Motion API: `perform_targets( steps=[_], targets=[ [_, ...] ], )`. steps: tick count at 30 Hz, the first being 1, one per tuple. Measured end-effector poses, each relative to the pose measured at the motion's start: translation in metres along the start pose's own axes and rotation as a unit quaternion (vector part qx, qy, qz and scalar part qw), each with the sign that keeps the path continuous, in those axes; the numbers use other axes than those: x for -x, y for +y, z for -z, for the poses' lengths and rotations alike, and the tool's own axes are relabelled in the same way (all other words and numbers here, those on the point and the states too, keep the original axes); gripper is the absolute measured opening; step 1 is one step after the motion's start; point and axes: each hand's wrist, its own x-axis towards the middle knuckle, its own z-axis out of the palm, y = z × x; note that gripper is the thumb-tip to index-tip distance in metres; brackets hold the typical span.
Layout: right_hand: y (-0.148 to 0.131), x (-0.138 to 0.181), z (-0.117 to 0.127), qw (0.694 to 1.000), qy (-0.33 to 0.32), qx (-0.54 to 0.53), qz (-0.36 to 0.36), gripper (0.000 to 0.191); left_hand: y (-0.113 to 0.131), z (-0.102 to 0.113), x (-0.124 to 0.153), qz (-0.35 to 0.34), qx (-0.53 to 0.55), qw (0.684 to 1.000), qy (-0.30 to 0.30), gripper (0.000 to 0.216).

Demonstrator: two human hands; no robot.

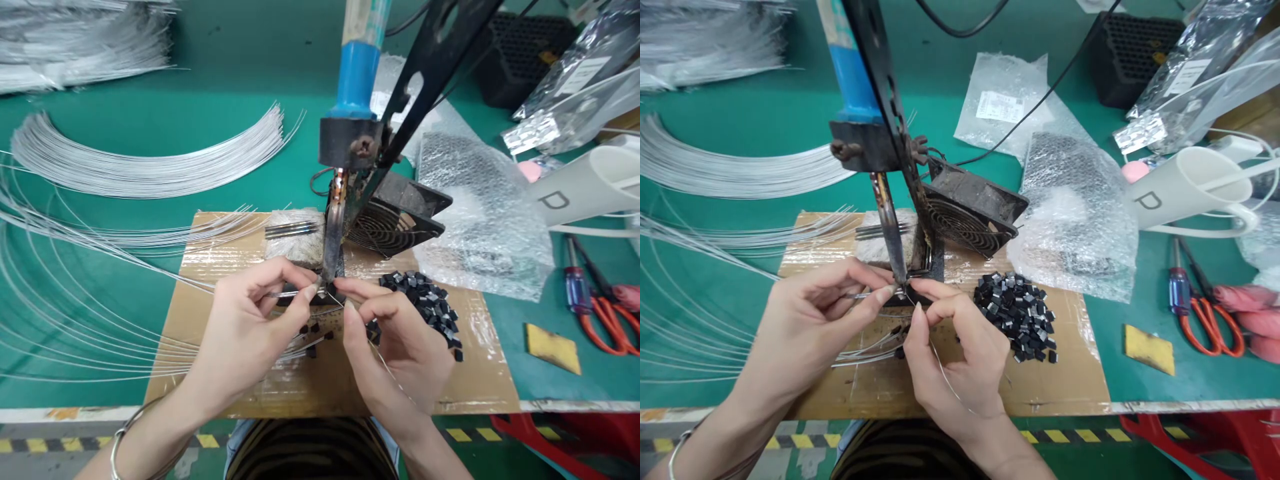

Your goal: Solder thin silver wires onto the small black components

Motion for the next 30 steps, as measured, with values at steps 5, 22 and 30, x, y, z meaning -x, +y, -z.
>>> perform_targets(
  steps=[5,22,30],
  targets=[
    [0.0004,0.0003,-0.0008,1.000,0.004,0.006,0.017,0.023,0.0017,0.0007,0.0008,0.001,0.006,1.000,-0.001,0.010],
    [0.0007,0.0005,-0.0006,1.000,0.007,0.011,0.007,0.021,0.0008,0.0007,0.0014,-0.006,-0.005,1.000,0.004,0.011],
    [-0.0012,0.0013,-0.0024,1.000,0.015,0.017,0.011,0.021,0.0018,0.0002,0.0016,-0.001,0.002,1.000,0.002,0.010]
  ],
)
